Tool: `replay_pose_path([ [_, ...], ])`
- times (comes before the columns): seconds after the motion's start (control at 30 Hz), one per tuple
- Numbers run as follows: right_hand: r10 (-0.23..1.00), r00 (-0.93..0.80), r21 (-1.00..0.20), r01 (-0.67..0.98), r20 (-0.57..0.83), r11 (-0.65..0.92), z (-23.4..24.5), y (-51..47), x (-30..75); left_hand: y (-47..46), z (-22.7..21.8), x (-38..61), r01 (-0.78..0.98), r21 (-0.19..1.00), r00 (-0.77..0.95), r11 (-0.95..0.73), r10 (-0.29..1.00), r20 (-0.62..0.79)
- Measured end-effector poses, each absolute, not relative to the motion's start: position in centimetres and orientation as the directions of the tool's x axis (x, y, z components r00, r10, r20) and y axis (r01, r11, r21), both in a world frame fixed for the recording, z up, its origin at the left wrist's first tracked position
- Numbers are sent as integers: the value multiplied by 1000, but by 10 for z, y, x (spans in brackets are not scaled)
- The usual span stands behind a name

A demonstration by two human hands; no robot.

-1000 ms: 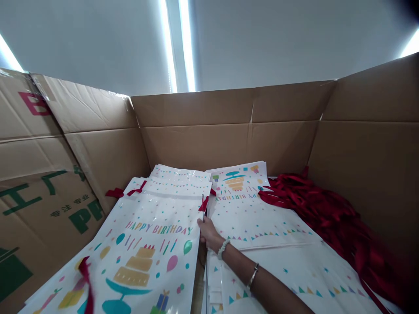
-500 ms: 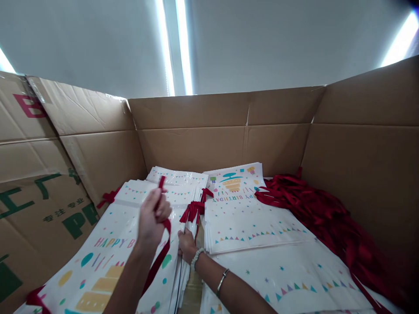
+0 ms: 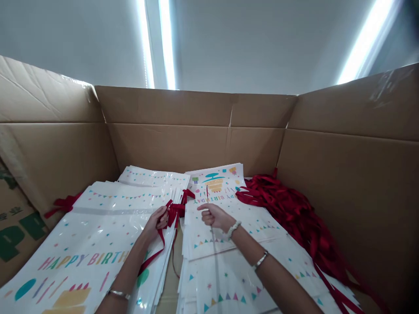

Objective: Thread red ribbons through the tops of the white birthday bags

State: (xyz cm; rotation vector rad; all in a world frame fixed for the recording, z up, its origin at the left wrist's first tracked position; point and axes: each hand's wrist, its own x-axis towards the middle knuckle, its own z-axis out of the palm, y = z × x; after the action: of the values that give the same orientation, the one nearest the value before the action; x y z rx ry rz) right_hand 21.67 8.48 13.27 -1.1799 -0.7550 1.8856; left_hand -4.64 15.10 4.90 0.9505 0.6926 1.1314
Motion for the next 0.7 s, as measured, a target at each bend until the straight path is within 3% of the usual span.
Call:
replay_pose_path([
  [0.07, 865, -200, -879, -38, -460, -476, 141, 72, 246, 150, 49, -46, -394, 910, 316, 129, 949, 2],
  [0.13, 952, -59, -898, 352, -301, -262, 136, 54, 265, 149, 49, -45, -349, 931, 319, 110, 948, 7],
  [0.2, 993, -42, -709, 703, -115, -52, 121, 33, 277, 149, 47, -45, -301, 948, 324, 100, 946, 3],
  [0.27, 995, -74, -499, 866, -71, 29, 103, 14, 283, 149, 45, -45, -268, 959, 325, 96, 946, -3],
  [0.37, 991, -108, -387, 920, -83, 68, 84, -7, 288, 150, 43, -45, -257, 962, 331, 92, 944, -2],
  [0.7, 980, -192, -400, 903, -45, 159, 78, -28, 297, 157, 36, -46, -234, 969, 353, 77, 935, 10],
])
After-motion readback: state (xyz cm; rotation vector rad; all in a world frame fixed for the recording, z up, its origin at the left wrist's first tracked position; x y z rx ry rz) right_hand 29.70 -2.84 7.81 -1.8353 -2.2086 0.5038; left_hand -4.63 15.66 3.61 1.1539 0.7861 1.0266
